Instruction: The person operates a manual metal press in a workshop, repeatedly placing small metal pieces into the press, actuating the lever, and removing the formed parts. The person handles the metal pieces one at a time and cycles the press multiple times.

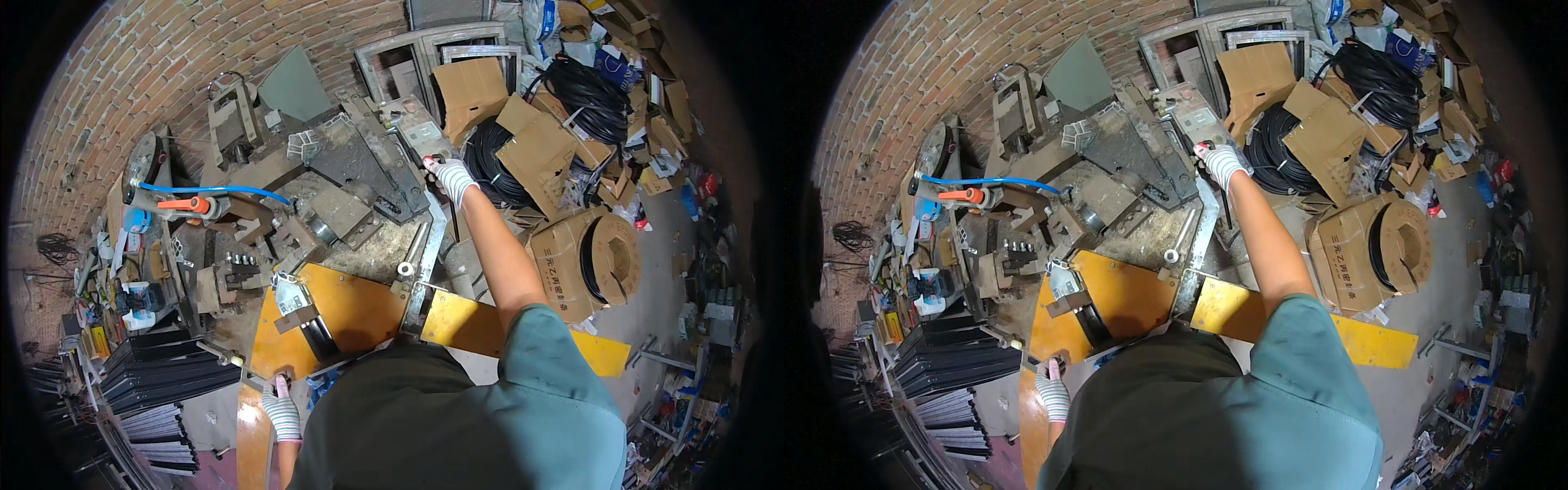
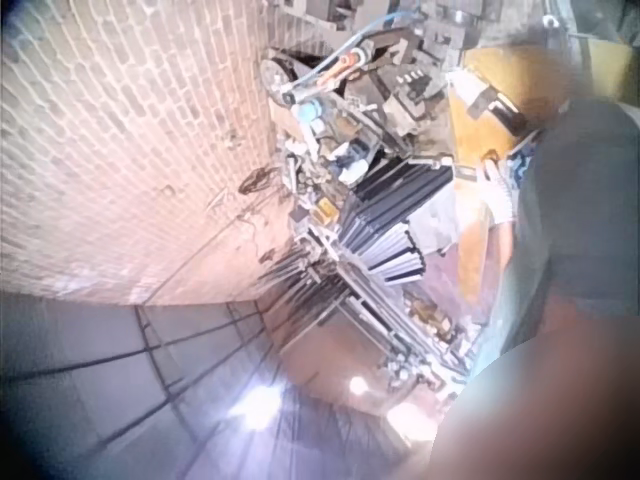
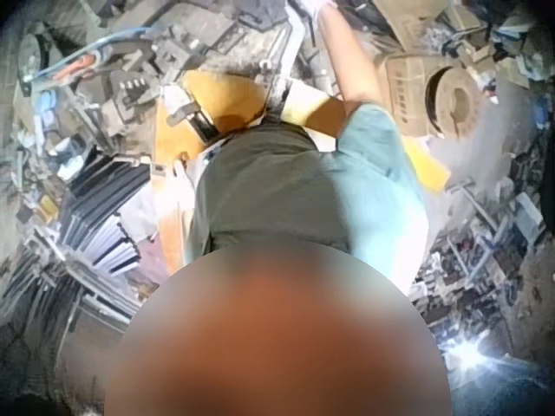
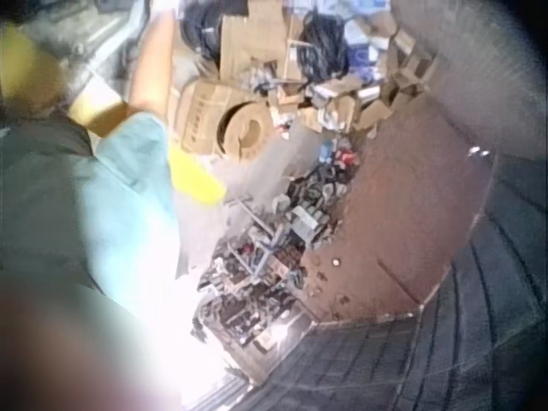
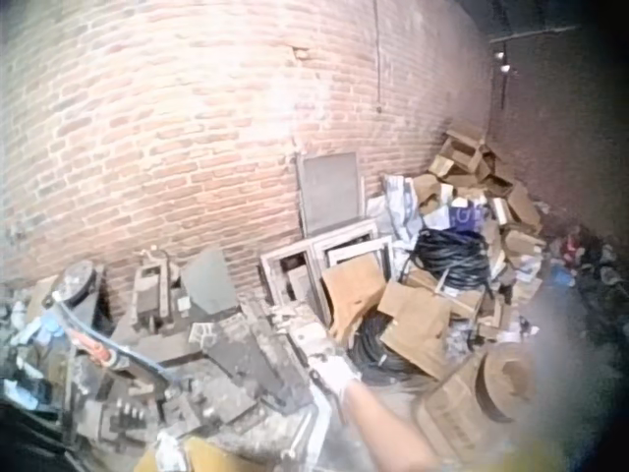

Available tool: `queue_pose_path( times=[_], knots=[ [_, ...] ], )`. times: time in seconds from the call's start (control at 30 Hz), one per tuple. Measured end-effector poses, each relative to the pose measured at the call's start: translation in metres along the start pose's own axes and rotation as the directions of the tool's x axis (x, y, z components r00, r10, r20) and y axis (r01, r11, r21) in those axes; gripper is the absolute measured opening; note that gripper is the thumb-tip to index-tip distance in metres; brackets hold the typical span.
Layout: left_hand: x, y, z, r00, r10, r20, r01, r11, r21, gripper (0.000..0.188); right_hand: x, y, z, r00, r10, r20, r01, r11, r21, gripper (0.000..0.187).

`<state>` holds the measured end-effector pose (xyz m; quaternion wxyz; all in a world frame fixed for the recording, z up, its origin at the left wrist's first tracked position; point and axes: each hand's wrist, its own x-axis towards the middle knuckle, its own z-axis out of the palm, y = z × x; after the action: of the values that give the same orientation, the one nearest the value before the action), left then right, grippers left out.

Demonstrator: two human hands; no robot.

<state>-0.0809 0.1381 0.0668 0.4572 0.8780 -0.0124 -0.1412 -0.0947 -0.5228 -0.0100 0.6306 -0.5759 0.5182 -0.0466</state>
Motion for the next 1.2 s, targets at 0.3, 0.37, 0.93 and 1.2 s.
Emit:
queue_pose_path(
  times=[0.3,0.37,0.93,1.2],
  knots=[
    [-0.04,0.035,0.026,0.989,-0.13,-0.066,0.134,0.989,0.058,0.023,0.032,0.02,0.0,0.976,-0.211,0.055,0.217,0.926,-0.309,0.089],
    [-0.045,0.042,0.029,0.994,-0.093,-0.05,0.096,0.994,0.049,0.023,0.025,0.021,-0.012,0.916,-0.4,0.037,0.369,0.8,-0.474,0.099],
    [-0.075,0.018,0.037,0.996,-0.07,0.048,0.049,0.939,0.341,0.025,0.014,-0.007,-0.039,0.9,0.04,0.435,-0.126,0.977,0.172,0.024],
    [-0.087,0.02,0.046,0.96,-0.271,0.077,0.236,0.922,0.309,0.027,0.022,-0.015,-0.04,0.846,0.118,0.52,-0.251,0.949,0.193,0.028]
  ],
)
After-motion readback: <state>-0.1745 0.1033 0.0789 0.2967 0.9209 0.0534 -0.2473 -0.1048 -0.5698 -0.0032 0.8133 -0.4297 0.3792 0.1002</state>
